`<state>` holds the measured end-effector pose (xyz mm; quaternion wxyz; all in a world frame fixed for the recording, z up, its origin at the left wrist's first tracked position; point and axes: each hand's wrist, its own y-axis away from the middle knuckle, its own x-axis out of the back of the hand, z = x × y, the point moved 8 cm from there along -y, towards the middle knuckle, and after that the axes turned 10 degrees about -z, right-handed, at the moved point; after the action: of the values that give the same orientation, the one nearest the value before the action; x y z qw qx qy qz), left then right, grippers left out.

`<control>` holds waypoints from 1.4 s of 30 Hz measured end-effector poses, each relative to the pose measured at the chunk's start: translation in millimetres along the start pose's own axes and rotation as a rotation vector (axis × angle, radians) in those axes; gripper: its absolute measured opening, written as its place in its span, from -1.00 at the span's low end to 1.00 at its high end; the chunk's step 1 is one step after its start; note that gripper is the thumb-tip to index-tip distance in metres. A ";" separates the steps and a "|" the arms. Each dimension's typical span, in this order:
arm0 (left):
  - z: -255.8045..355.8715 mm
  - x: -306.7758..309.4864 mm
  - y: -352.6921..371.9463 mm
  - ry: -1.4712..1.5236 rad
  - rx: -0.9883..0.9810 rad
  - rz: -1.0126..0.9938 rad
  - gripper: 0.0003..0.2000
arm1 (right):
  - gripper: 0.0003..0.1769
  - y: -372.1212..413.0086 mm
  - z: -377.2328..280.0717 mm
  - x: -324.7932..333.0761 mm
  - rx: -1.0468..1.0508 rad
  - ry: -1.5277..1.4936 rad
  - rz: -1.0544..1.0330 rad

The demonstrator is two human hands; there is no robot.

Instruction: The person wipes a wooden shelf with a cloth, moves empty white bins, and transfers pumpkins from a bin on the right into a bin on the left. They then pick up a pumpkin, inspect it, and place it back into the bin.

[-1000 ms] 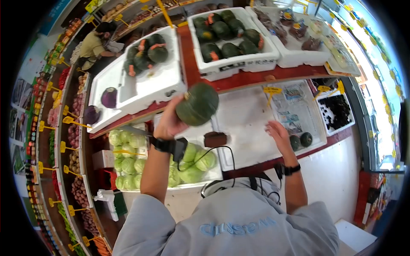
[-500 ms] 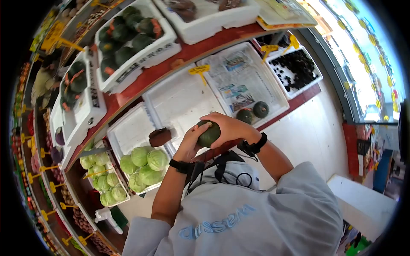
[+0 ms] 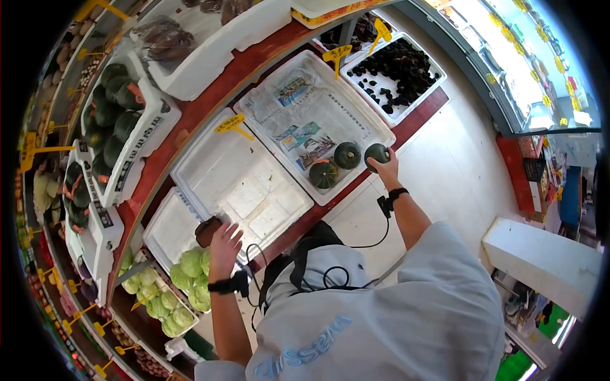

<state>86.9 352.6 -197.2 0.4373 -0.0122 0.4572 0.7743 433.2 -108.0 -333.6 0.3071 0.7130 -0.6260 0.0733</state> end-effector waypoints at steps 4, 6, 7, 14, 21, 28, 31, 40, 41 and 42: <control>-23.0 49.5 22.0 0.013 0.003 0.140 -0.58 | 0.03 -41.1 -3.3 2.1 0.039 0.186 -0.019; -22.9 52.0 38.8 0.040 0.015 0.183 -0.59 | 0.02 -58.4 -6.3 -5.9 0.022 0.173 -0.011; -21.5 54.9 47.4 0.069 0.017 0.225 -0.59 | 0.03 -62.2 -16.0 -7.6 0.033 0.227 0.031; -13.6 65.9 71.4 0.045 0.037 0.311 -0.61 | 0.08 -95.5 -23.7 -36.3 0.054 0.319 0.008; -8.2 63.0 55.9 0.003 0.085 0.282 -0.63 | 0.08 -86.9 -27.4 -48.3 0.304 0.399 -0.035; -1.2 58.5 36.0 -0.024 0.054 0.194 -0.62 | -0.05 -66.2 -13.3 -41.1 0.153 0.475 -0.178; 5.8 61.6 35.6 -0.038 0.030 0.165 -0.63 | -0.21 -53.1 -10.5 -33.0 0.235 0.340 -0.071; 13.5 135.5 63.3 0.021 -0.056 0.122 -0.62 | -0.50 4.8 44.1 -37.9 0.186 0.221 0.075; 15.9 146.3 66.9 0.034 -0.065 0.124 -0.63 | -0.53 -2.8 85.3 -42.2 0.145 0.196 0.087; 19.1 158.6 72.5 0.057 -0.079 0.151 -0.64 | -0.57 -5.8 115.2 -49.0 0.128 -0.280 0.034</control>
<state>-53.6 457.5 -201.9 0.3637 -0.0170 0.4381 0.8219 396.3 -127.4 -451.8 0.1692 0.7236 -0.6689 0.0182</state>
